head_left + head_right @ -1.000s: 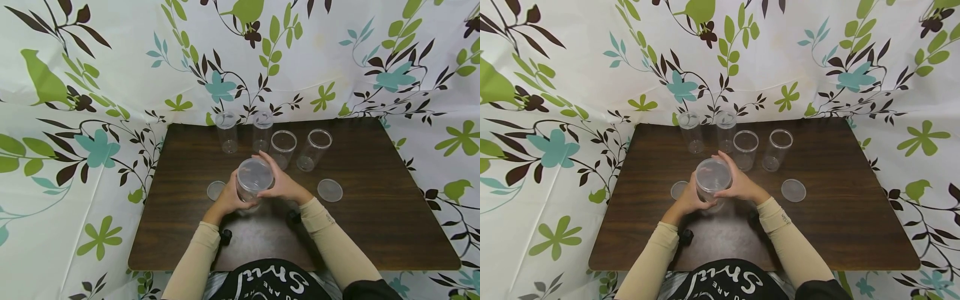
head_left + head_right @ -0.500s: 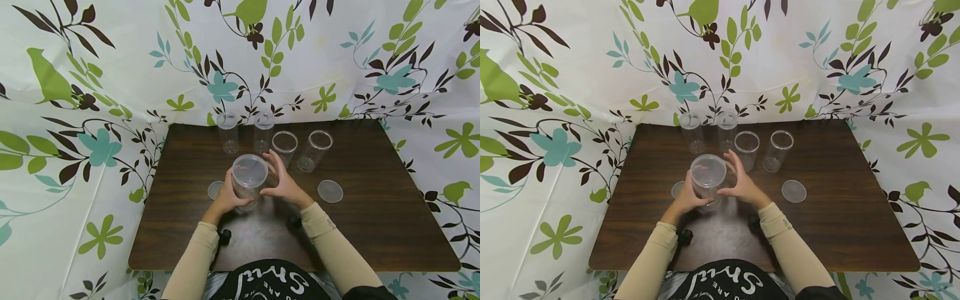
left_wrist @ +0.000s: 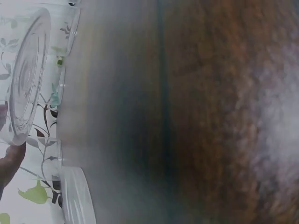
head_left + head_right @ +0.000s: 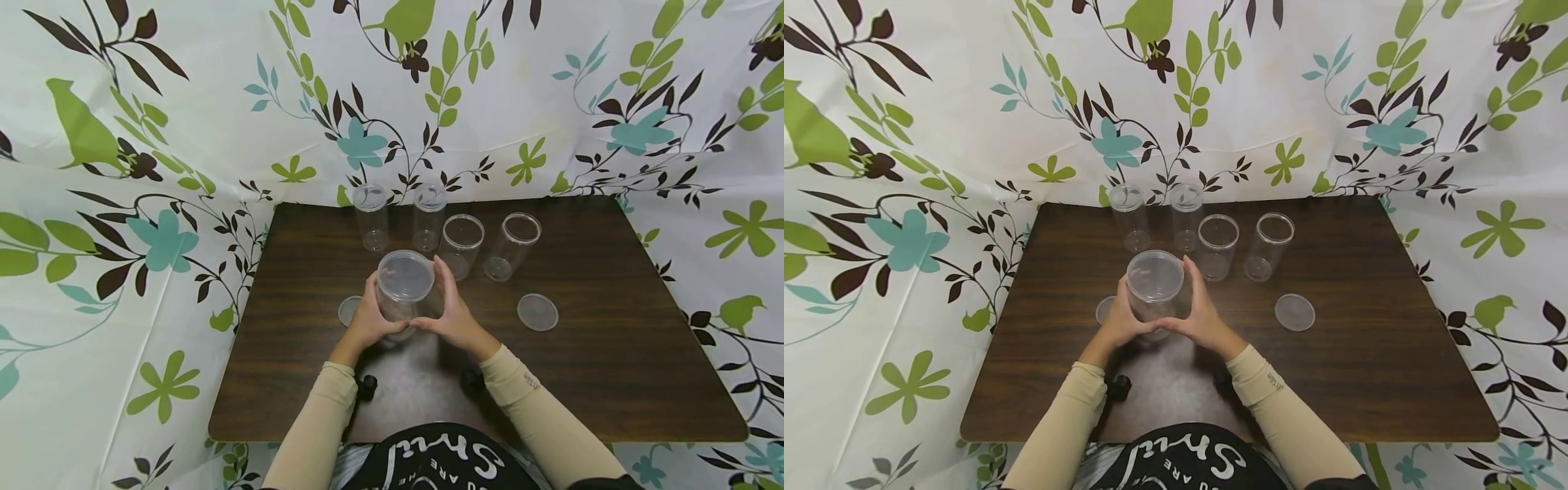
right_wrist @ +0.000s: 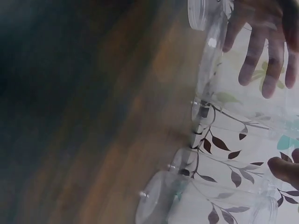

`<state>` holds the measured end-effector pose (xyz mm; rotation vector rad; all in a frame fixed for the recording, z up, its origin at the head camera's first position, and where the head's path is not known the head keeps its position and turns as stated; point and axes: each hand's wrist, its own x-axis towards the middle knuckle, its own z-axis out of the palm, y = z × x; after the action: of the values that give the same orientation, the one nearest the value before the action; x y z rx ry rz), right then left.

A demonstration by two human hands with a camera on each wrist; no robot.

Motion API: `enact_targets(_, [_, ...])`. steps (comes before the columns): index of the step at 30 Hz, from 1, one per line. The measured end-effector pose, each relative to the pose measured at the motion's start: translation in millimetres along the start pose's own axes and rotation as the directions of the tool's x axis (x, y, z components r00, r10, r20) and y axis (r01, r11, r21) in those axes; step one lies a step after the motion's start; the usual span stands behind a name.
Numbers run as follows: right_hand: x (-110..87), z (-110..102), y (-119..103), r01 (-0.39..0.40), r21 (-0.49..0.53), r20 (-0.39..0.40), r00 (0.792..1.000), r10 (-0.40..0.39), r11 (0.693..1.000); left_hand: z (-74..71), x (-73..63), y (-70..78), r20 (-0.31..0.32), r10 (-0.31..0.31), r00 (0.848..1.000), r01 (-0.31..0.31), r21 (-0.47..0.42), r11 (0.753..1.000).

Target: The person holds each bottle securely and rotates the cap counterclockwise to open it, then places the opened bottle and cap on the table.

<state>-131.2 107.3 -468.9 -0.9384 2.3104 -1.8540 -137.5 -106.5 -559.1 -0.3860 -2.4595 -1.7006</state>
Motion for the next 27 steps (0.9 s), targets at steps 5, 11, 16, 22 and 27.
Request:
enact_targets(5, [6.8, -5, 21, -0.022, -0.031, 0.015, 1.0, 0.022, 0.999, 1.7, 0.7, 2.1, 0.065, 0.035, 0.997, -0.039, 0.054, 0.998])
enact_targets(11, [14.1, -16, 36, 0.006, -0.009, 0.095, 0.995, -0.005, 1.0, 3.3, -0.3, 5.7, 0.108, 0.059, 0.992, -0.067, 0.073, 0.995])
enact_targets(16, [17.3, -19, 40, 0.021, 0.006, 0.12, 0.993, -0.021, 1.0, 4.5, -1.3, 6.6, 0.09, 0.063, 0.994, -0.069, 0.069, 0.995])
enact_targets(22, [12.4, -11, 44, 0.022, 0.057, 0.054, 0.998, -0.025, 0.998, 2.6, -3.0, 5.8, 0.043, 0.024, 0.999, -0.024, 0.015, 1.0])
enact_targets(27, [3.4, -3, 22, 0.074, 0.059, -0.015, 0.997, -0.073, 0.996, -3.8, -3.3, 5.7, -0.027, -0.013, 1.0, 0.013, -0.01, 1.0])
